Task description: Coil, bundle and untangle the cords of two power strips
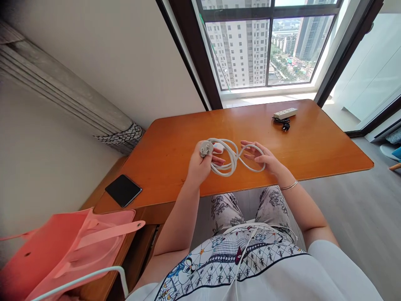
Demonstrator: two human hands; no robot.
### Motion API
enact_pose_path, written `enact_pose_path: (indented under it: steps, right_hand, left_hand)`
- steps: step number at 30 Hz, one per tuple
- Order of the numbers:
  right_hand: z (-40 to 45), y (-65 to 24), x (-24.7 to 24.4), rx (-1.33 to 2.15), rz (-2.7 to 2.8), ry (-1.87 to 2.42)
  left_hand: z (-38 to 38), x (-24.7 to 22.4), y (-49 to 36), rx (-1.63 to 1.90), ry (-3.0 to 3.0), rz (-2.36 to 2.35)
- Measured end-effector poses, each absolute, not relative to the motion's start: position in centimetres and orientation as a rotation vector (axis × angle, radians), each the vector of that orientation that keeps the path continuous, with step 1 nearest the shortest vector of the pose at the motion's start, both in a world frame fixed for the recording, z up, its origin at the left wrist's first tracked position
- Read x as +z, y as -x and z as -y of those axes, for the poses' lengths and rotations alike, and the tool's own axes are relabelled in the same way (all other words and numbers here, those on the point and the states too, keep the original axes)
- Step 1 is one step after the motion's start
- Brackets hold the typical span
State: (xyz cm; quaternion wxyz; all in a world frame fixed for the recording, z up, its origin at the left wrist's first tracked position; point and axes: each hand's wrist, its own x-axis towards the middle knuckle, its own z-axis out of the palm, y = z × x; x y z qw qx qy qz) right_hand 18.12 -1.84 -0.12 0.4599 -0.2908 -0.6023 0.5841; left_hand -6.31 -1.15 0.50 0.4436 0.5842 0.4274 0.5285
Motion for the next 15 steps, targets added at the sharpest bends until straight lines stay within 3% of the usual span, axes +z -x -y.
enact_pose_path:
  steps: [4,15]
  right_hand:
    - [1.4,-16.5,-0.7,1.65,1.324,0.661]
    - [3.6,-14.3,-1.7,1.399,1.35,0.766]
  left_hand:
    - [1.7,1.0,5.4,1.269,-1.546,-1.139]
    - [0.4,-0.4,5.6,1.2,-1.655,-1.346]
